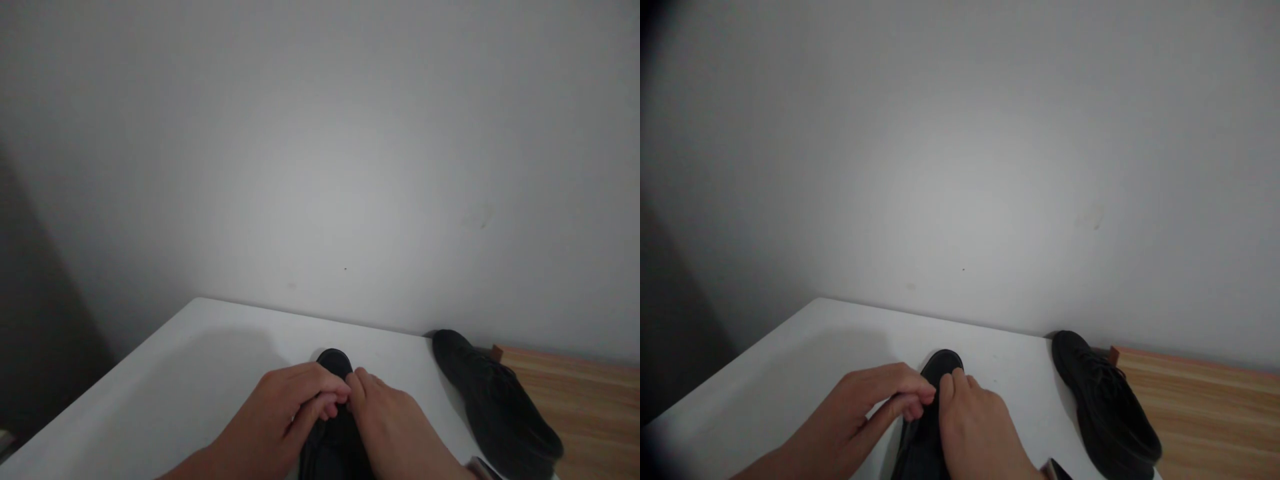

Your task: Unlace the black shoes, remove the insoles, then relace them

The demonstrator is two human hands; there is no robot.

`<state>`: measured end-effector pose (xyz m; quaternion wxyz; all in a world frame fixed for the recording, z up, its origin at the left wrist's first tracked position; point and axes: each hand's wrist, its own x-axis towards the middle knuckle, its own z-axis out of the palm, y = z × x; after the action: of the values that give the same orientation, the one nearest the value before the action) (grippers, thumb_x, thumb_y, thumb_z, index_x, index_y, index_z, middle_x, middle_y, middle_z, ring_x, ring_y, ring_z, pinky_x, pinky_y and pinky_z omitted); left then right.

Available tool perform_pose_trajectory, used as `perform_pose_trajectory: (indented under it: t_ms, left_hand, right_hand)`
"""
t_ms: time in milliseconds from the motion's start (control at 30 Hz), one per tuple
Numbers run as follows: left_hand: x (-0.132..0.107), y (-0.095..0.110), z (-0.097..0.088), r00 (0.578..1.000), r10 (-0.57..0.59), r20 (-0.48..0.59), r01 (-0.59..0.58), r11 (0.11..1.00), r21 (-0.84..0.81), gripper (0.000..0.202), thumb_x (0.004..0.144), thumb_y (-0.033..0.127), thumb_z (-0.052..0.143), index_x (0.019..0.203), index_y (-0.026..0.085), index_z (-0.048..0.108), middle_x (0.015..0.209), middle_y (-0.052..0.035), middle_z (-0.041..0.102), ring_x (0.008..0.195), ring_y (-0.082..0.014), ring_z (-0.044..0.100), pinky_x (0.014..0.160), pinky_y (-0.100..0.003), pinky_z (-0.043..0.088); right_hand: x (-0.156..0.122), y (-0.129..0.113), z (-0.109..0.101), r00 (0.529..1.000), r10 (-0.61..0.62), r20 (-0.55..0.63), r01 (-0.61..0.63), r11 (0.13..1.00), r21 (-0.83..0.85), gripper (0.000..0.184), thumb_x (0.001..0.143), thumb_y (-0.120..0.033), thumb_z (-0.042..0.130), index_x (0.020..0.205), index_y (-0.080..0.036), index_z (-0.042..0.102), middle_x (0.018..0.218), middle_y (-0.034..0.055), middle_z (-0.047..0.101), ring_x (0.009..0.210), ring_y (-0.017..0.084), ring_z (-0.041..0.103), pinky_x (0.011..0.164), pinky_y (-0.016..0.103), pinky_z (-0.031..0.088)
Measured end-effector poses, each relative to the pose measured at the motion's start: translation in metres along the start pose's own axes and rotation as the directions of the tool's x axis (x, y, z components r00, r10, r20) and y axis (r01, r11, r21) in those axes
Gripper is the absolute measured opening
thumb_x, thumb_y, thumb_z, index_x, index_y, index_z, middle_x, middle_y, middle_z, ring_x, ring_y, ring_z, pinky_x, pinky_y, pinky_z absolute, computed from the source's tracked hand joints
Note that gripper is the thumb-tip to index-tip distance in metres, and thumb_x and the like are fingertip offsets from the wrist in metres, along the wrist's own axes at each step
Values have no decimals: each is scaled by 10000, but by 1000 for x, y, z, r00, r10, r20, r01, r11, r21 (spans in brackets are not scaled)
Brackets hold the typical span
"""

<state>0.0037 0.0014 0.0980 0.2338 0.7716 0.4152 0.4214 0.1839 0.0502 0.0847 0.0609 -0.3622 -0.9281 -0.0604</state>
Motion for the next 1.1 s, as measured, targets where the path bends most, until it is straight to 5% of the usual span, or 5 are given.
perform_pose_trajectory:
  t_ms: [167,333,567,867,1100]
  left_hand:
    - [10,13,-7,981,-140,-137,105,966,-236,180,933,200,490,1042,241,627,824,28,742,680,-105,679,678,-194,525]
    - [17,19,-3,945,-260,-197,179,918,-353,106,902,228,531,914,209,635,781,9,740,662,-125,658,651,-218,526]
    - [27,17,6,960,-236,-150,160,904,-397,225,919,250,515,962,189,727,824,-10,707,765,-141,636,742,-235,505]
    - [31,20,12,970,-234,62,230,809,-541,350,942,345,476,686,163,632,606,15,569,659,-138,555,711,-257,447]
    - [30,14,8,972,-233,-18,213,914,-346,323,908,273,517,648,184,686,861,-14,512,834,-149,521,736,-235,425]
  right_hand:
    - [-6,8,-36,954,191,-231,-19,807,590,167,961,-121,355,885,-214,471,618,-9,643,494,135,599,456,221,399]
    - [-9,4,-46,735,420,-533,242,571,784,141,1018,-259,399,953,-221,518,796,27,680,661,125,658,635,231,544]
    - [-6,0,-29,795,327,-511,311,504,806,145,1010,-209,423,950,-210,555,814,27,656,729,120,647,663,214,547]
    - [3,1,-34,742,226,-632,328,699,635,153,958,-132,475,896,-230,575,941,23,518,862,127,545,723,209,467]
    - [3,3,-5,920,318,-229,207,101,973,304,1004,-442,434,1243,-264,496,904,11,572,714,117,541,660,240,467]
